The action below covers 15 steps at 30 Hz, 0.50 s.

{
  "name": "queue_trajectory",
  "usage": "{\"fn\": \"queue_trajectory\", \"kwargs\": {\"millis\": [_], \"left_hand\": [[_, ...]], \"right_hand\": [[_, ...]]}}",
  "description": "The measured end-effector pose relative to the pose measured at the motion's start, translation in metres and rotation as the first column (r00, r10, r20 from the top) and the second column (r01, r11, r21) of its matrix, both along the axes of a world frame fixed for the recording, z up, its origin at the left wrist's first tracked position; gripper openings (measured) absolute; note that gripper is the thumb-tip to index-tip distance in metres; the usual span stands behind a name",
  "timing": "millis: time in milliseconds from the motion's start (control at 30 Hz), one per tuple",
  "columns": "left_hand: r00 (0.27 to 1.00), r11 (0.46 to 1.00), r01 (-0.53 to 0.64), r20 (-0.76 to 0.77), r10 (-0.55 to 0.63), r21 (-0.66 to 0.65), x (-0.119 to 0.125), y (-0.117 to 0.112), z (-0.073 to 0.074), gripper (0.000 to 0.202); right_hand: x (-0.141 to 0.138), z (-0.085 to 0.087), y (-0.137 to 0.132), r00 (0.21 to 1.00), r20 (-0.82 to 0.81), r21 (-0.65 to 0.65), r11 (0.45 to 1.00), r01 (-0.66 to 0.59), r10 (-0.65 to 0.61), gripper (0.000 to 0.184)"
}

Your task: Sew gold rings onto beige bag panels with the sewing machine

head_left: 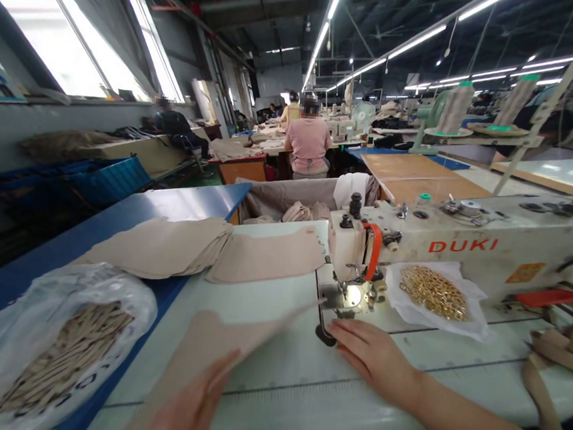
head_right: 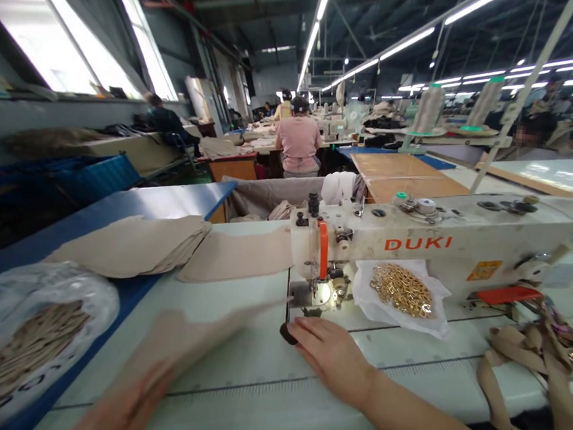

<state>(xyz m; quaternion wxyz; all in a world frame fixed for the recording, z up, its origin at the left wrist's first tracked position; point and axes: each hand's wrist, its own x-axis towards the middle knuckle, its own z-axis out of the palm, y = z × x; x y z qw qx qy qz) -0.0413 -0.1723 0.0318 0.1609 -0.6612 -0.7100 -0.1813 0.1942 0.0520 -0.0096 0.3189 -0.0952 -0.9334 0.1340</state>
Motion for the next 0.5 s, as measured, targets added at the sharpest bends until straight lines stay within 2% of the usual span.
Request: {"fn": "queue_trajectory", "kwargs": {"millis": [67,133,167,233,300,367,433,500], "left_hand": [[0.997,0.994,-0.078,0.003,0.078,0.077,-0.015,0.021,0.037,0.059],[0.992,0.981,-0.117,-0.017,0.121,0.155,-0.028,0.057,0.067,0.051],[0.992,0.977,-0.102,-0.050,0.112,0.185,-0.032,0.079,0.077,0.048],[0.992,0.996,-0.075,-0.101,0.081,0.054,-0.038,0.127,0.083,0.048],[0.984,0.964,-0.175,-0.061,0.166,-0.199,-0.041,0.169,0.073,0.051],[0.979,0.937,-0.202,-0.055,0.194,-0.286,-0.042,0.198,0.050,0.048],[0.973,0.909,-0.228,-0.050,0.225,-0.350,-0.044,0.211,0.022,0.043],[0.962,0.882,-0.264,-0.043,0.268,-0.390,-0.044,0.213,-0.004,0.040]], "right_hand": [[-0.001,0.001,-0.002,1.000,0.023,-0.016,1.000,0.007,-0.007,0.032],[-0.002,0.003,-0.002,0.998,0.059,-0.020,1.000,0.009,-0.008,0.031],[-0.003,0.003,-0.002,0.997,0.070,-0.017,1.000,0.012,-0.011,0.031],[-0.003,0.002,-0.001,0.996,0.082,-0.011,1.000,0.021,-0.020,0.032],[-0.003,0.000,-0.001,0.996,0.082,-0.008,0.999,0.031,-0.030,0.032],[-0.003,-0.005,0.001,0.996,0.075,-0.004,0.999,0.043,-0.042,0.031],[-0.002,-0.012,0.003,0.996,0.065,0.013,0.998,0.057,-0.058,0.031],[-0.002,-0.016,0.005,0.995,0.070,0.032,0.998,0.062,-0.064,0.030]]}}
